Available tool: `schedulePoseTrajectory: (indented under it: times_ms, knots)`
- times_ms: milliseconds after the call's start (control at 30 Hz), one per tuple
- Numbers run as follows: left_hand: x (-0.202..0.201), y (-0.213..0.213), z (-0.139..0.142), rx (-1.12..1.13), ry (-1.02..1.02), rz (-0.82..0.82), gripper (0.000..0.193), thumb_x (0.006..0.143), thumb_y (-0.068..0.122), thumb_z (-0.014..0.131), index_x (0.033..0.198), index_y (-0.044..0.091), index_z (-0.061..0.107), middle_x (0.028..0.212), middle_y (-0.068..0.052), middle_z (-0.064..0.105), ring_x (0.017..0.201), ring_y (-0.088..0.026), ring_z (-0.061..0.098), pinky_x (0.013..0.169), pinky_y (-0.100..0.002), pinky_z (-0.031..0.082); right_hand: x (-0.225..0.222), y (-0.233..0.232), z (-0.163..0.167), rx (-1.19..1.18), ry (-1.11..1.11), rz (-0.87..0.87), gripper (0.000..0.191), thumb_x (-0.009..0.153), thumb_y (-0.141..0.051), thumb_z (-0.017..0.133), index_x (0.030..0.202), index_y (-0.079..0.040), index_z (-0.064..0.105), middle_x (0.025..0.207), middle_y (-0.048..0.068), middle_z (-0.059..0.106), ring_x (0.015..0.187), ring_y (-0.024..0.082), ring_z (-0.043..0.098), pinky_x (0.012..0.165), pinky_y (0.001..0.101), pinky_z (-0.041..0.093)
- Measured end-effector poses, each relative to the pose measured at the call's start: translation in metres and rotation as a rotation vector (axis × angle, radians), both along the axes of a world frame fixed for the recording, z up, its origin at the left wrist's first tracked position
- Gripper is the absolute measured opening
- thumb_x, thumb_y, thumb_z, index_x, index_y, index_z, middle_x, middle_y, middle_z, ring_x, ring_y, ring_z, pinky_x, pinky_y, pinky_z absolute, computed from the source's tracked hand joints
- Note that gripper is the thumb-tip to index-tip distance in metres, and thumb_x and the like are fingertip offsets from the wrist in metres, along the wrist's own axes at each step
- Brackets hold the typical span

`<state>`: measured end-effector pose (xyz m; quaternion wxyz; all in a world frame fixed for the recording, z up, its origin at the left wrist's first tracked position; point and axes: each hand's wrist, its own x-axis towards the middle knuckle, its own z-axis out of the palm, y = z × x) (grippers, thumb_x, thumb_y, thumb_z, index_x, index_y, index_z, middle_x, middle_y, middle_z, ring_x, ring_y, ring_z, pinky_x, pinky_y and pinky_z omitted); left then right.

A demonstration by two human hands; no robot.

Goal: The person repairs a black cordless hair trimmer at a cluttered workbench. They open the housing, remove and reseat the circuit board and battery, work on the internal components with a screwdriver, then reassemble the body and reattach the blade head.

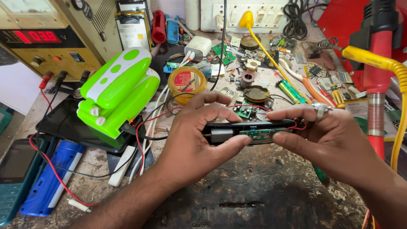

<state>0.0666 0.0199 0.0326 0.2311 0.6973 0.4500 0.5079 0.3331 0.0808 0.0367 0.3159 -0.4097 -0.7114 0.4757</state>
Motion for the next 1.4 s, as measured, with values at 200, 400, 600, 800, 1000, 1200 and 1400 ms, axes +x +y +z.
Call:
schedulePoseTrajectory:
  times_ms: [200,400,600,800,1000,1200,1400]
  knots:
    - [-0.001,-0.008,0.004,-0.099,-0.172,-0.075,0.049,0.078,0.016,0.093,0.119,0.009,0.067,0.114,-0.008,0.070,0.103,-0.015,0.070,0.088,-0.027,0.060,0.000,-0.014,0.010,0.023,-0.161,-0.147,0.042,0.084,-0.006,0.082,0.125,-0.004,0.076,0.082,0.014,0.079,0.065,0.011,0.062,0.052,0.0282,0.047]
    - [-0.009,-0.033,0.035,-0.302,-0.787,-0.254,0.083,0.076,0.011,0.087,0.147,0.006,0.044,0.115,-0.007,0.071,0.099,-0.015,0.070,0.087,-0.030,0.060,-0.025,-0.039,0.038,-0.147,0.274,-0.194,0.032,0.086,-0.007,0.072,0.117,0.002,0.073,0.102,0.013,0.079,0.083,0.015,0.074,0.072,0.0309,0.062]
    - [0.019,-0.051,0.061,-0.206,-0.910,-0.335,0.073,0.086,0.005,0.083,0.147,-0.007,0.046,0.125,-0.012,0.069,0.113,-0.017,0.069,0.101,-0.034,0.059,-0.048,-0.061,0.073,-0.235,0.545,-0.112,0.030,0.092,-0.008,0.070,0.119,0.004,0.069,0.108,0.013,0.075,0.094,0.019,0.072,0.084,0.0375,0.061]
    - [0.035,-0.029,0.071,-0.102,-0.980,-0.207,0.059,0.095,0.007,0.071,0.146,-0.001,0.042,0.131,-0.015,0.062,0.111,-0.019,0.065,0.089,-0.038,0.059,-0.079,-0.048,0.075,-0.242,0.630,-0.005,0.024,0.095,-0.008,0.067,0.116,0.003,0.067,0.110,0.013,0.073,0.099,0.019,0.071,0.092,0.0408,0.059]
    - [0.013,-0.015,0.052,-0.079,-0.850,-0.241,0.049,0.102,0.013,0.065,0.145,0.001,0.044,0.137,-0.008,0.060,0.117,-0.014,0.063,0.098,-0.033,0.058,-0.082,-0.025,0.051,-0.342,0.584,0.022,0.023,0.096,-0.011,0.064,0.115,0.002,0.064,0.110,0.012,0.071,0.101,0.021,0.070,0.092,0.0447,0.058]
    - [-0.008,0.005,0.020,-0.151,-0.850,-0.259,0.045,0.104,0.013,0.066,0.145,0.001,0.051,0.113,-0.007,0.067,0.104,-0.012,0.066,0.089,-0.031,0.059,-0.093,-0.001,0.015,-0.334,0.536,0.009,0.020,0.097,-0.009,0.065,0.114,0.001,0.065,0.108,0.012,0.071,0.100,0.021,0.069,0.089,0.0448,0.057]
    - [-0.006,0.009,0.006,-0.216,-0.869,-0.299,0.047,0.104,0.014,0.065,0.147,0.004,0.051,0.115,-0.005,0.069,0.103,-0.010,0.067,0.085,-0.028,0.058,-0.089,0.000,-0.003,-0.345,0.528,-0.033,0.017,0.093,-0.006,0.067,0.110,-0.002,0.065,0.109,0.010,0.071,0.101,0.019,0.069,0.089,0.0443,0.059]
